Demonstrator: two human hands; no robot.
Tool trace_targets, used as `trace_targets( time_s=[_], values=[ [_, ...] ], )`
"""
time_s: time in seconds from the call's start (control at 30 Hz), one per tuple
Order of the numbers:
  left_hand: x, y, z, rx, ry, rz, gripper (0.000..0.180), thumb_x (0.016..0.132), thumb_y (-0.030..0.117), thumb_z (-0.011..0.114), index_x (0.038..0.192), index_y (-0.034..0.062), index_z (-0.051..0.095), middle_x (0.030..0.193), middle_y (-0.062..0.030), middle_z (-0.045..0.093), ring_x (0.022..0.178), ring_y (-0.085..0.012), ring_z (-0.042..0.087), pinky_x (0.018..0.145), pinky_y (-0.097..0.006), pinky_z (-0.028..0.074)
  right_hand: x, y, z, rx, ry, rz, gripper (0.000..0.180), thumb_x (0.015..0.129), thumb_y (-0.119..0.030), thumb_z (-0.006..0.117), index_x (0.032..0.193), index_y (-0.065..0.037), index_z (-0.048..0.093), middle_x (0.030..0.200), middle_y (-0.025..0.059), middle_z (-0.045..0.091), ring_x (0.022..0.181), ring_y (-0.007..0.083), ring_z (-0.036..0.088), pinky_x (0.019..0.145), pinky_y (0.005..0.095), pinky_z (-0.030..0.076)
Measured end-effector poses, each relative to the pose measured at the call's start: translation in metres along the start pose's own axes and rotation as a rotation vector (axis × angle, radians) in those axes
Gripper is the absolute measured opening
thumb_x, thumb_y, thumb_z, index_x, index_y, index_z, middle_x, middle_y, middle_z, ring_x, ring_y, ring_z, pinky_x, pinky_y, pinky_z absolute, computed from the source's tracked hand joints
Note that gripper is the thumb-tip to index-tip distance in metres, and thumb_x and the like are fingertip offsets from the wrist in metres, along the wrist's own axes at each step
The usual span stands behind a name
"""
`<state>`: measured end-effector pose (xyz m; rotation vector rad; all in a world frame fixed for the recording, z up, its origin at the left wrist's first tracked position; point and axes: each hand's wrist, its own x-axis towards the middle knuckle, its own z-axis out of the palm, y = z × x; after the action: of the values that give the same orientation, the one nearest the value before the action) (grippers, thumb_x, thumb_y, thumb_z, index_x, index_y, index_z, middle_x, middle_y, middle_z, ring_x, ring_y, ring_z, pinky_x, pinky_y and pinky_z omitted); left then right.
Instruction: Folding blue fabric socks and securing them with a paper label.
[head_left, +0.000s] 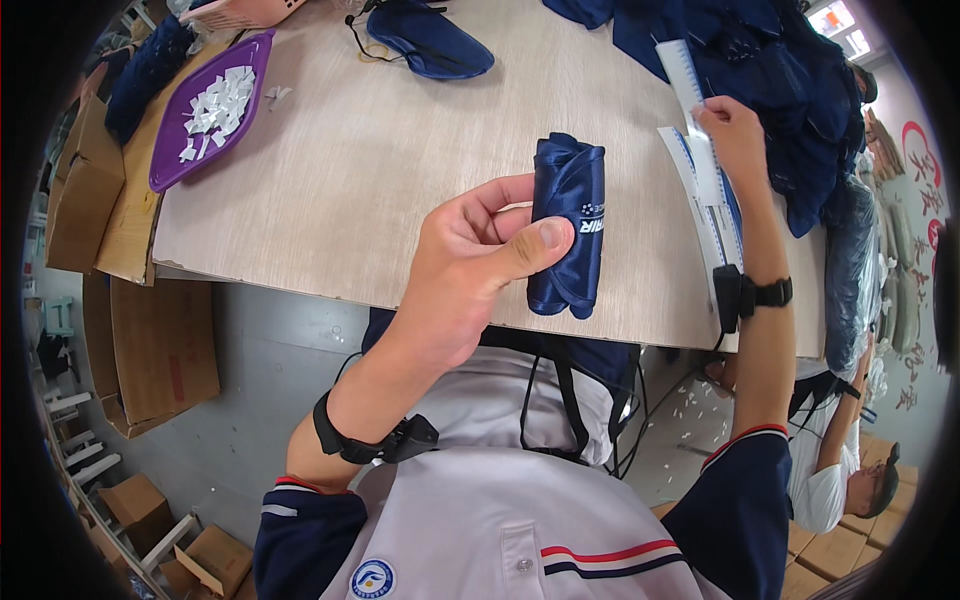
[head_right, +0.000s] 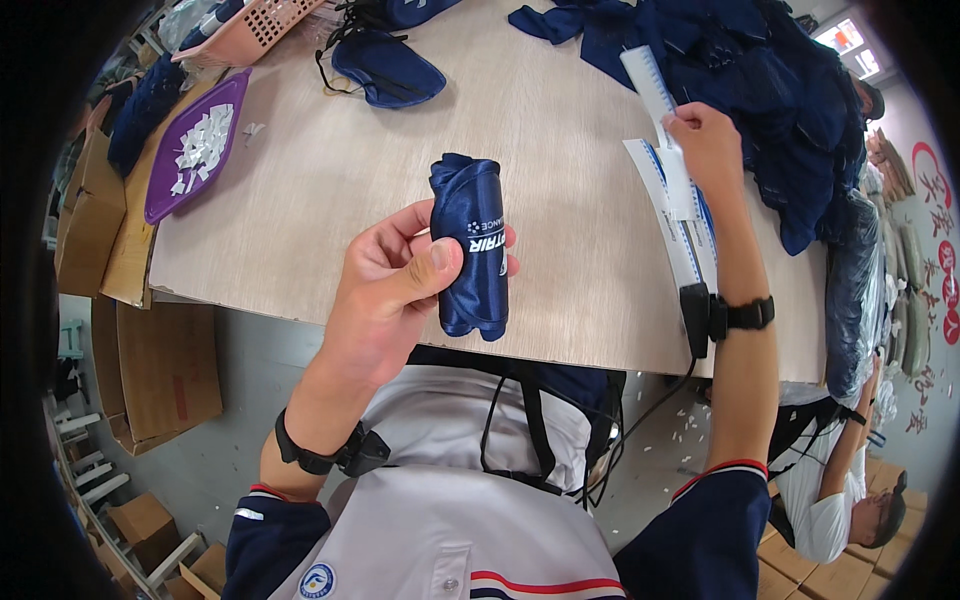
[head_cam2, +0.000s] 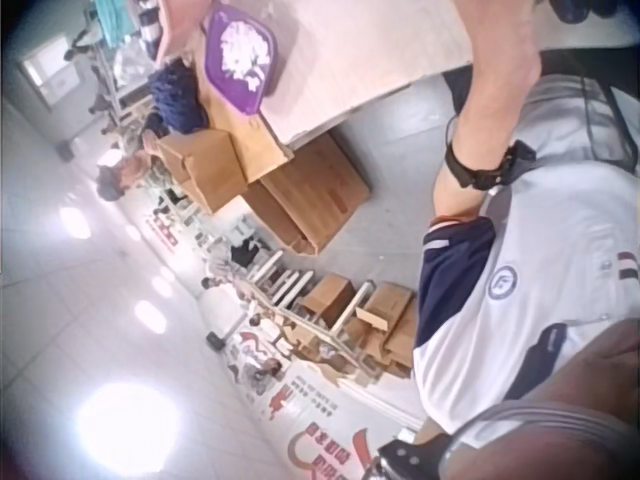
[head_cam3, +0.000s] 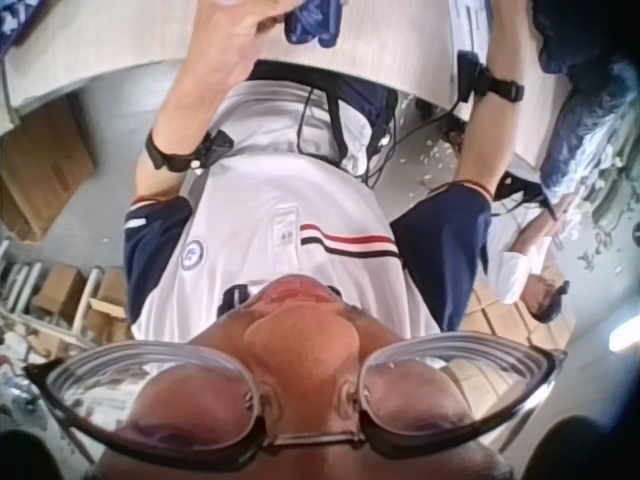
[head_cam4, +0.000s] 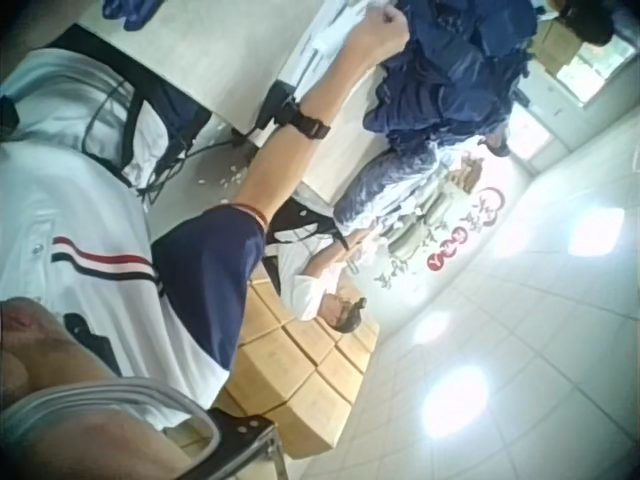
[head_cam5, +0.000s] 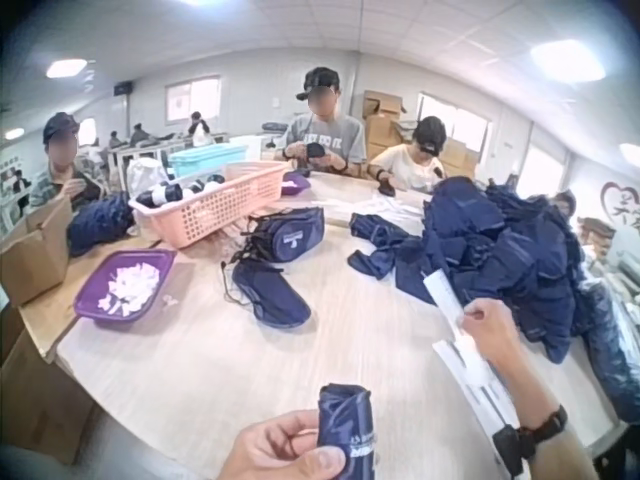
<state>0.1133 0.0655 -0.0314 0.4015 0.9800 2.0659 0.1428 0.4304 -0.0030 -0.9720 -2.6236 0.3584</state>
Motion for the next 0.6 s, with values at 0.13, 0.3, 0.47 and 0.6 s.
trace_targets(
  time_s=[0.13,0.3,0.47,0.6],
  values=[
    [0.006,-0.003,-0.001,-0.037,-0.01,0.002,0.049,0.095,0.021,0.076,0.132,-0.0049,0.059,0.115,-0.0174,0.072,0.102,-0.0255,0.073,0.09,-0.037,0.06,-0.02,-0.011,-0.031,0.37,0.226,-0.169,0.026,0.097,-0.022,0.071,0.115,-0.003,0.076,0.095,0.0048,0.077,0.083,0.0097,0.068,0.078,0.0247,0.051],
    [0.009,-0.011,-0.004,-0.036,0.014,-0.02,0.051,0.094,0.024,0.077,0.132,-0.0043,0.059,0.116,-0.0174,0.072,0.103,-0.0258,0.073,0.089,-0.037,0.06,-0.053,-0.043,-0.047,0.676,0.301,-0.216,0.026,0.096,-0.012,0.073,0.117,0.003,0.074,0.096,0.0062,0.077,0.085,0.0069,0.068,0.08,0.0201,0.053],
    [0.008,-0.008,0.001,-0.034,-0.003,-0.04,0.056,0.093,0.029,0.078,0.134,-0.0035,0.058,0.117,-0.0181,0.071,0.102,-0.0264,0.073,0.09,-0.036,0.06,-0.095,-0.081,-0.058,0.991,0.144,-0.303,0.026,0.09,-0.002,0.078,0.114,0.008,0.072,0.093,0.0095,0.077,0.081,0.0084,0.069,0.075,0.0179,0.054],
    [0.012,-0.01,0.003,-0.047,-0.033,-0.038,0.058,0.093,0.031,0.077,0.135,-0.0032,0.057,0.118,-0.0175,0.071,0.104,-0.0258,0.073,0.089,-0.036,0.059,-0.123,-0.102,-0.063,1.058,0.012,-0.389,0.02,0.089,-0.002,0.078,0.108,0.005,0.075,0.089,0.0085,0.077,0.079,0.0088,0.069,0.073,0.0181,0.053]
  ],
)
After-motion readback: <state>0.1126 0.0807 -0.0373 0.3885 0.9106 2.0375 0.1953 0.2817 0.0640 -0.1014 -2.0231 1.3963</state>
